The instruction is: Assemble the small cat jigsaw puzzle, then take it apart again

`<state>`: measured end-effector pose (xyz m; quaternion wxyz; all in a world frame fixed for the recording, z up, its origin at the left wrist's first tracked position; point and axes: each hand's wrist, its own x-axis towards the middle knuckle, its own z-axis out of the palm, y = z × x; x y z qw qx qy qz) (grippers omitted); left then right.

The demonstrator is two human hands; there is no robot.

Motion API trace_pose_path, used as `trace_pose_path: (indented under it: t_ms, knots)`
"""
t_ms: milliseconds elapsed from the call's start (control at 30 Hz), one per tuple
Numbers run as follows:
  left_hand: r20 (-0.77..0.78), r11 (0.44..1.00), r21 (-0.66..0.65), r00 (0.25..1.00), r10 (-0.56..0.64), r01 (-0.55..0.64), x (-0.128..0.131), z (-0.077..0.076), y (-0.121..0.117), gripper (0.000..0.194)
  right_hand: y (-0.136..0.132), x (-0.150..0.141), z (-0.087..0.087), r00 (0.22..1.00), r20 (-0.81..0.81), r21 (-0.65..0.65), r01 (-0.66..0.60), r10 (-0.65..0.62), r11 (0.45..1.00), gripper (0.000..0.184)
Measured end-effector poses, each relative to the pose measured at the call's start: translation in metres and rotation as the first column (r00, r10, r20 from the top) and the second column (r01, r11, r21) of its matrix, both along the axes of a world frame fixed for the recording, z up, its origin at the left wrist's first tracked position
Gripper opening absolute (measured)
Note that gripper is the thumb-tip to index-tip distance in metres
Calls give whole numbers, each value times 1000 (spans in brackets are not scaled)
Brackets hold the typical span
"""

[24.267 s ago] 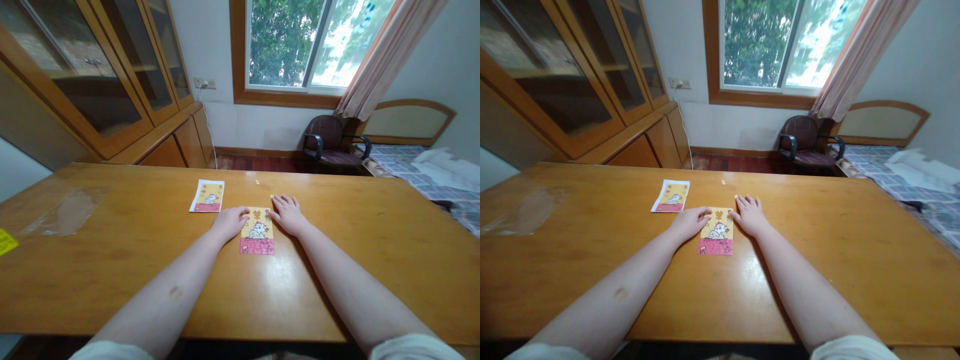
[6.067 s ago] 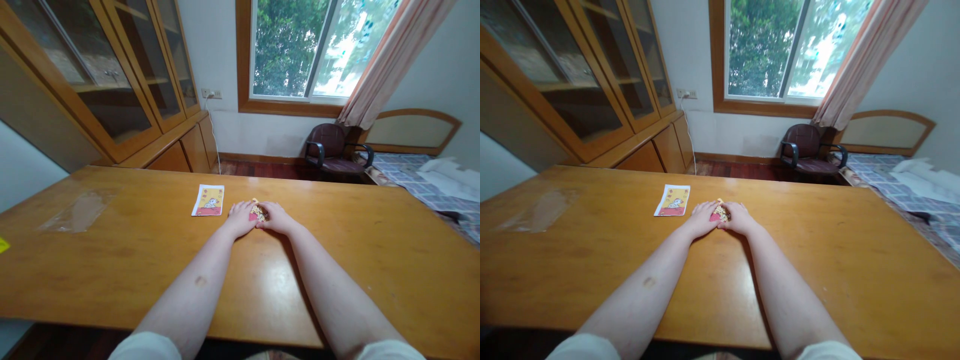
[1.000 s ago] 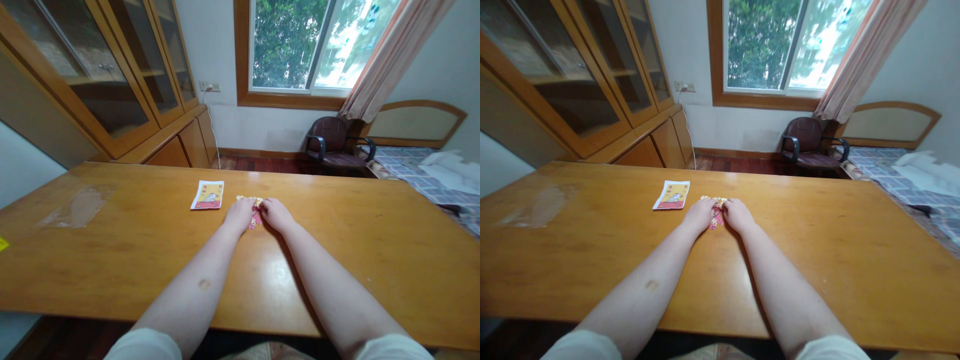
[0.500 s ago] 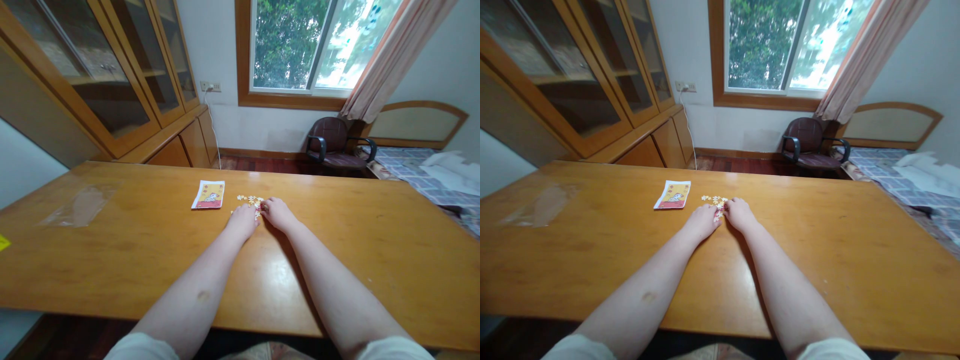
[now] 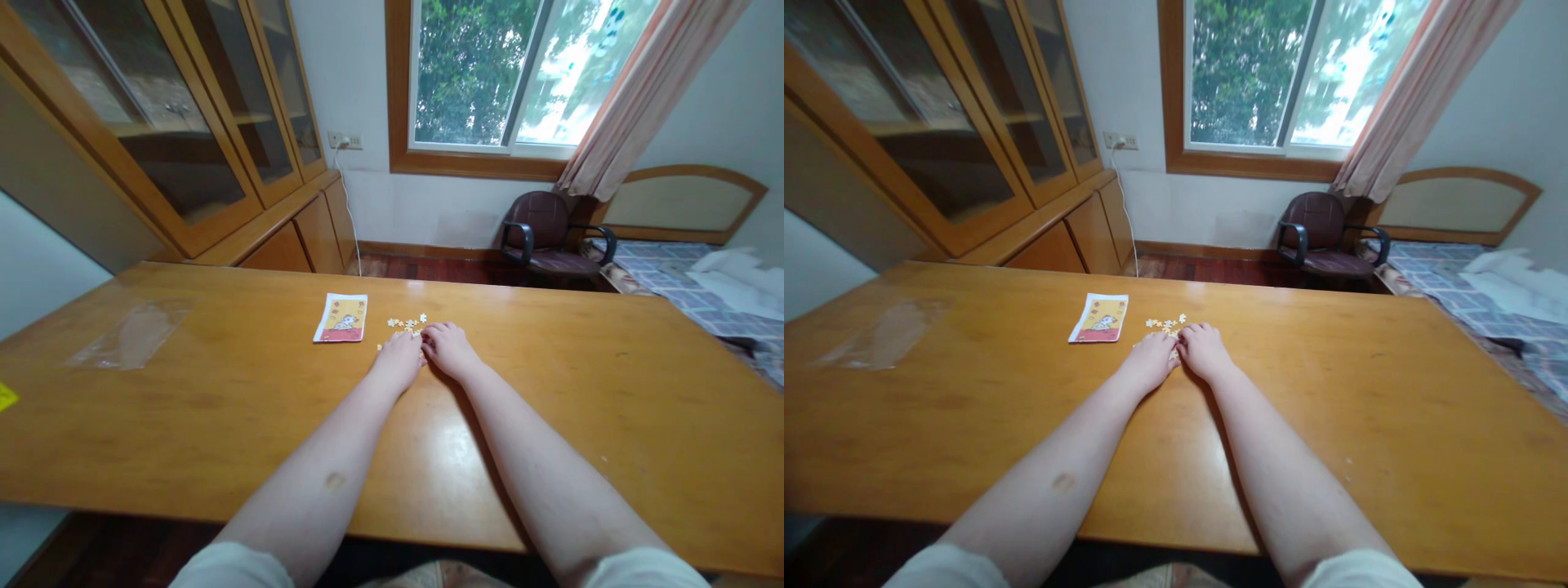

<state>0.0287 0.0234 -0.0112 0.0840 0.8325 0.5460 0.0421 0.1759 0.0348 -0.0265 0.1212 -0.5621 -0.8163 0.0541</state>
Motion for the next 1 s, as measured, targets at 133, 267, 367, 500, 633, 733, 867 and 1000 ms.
trace_pose_path:
  t_ms: [133,267,367,500,633,733,867,1000]
  knots:
    - [78,999,-47,997,8,-5,0,-1,2,25,5,-2,-3,992,-116,-20,43,-45,999,14]
    - [172,994,-94,983,62,-46,-2,0,3,31,9,-1,-5,957,-268,-72,97,-113,993,24]
    - [207,990,-114,973,104,-82,-2,-1,4,40,9,0,-6,945,-314,-104,63,-92,993,29]
    - [185,992,-98,978,92,-75,-2,-5,6,37,8,1,-7,959,-283,-39,-1,-10,999,17]
    - [181,997,-50,981,67,-59,-1,-10,13,24,7,3,-7,973,-225,21,-49,52,999,22]
    - [150,997,-44,987,63,-57,-3,-10,17,23,7,5,-6,978,-176,23,-109,111,994,26]
    - [113,998,17,992,55,-57,-7,1,11,22,10,4,-7,988,-130,-19,-87,84,996,29]
    - [-3,996,72,999,52,-52,-11,13,1,24,9,1,-5,997,-65,-50,-54,51,997,26]
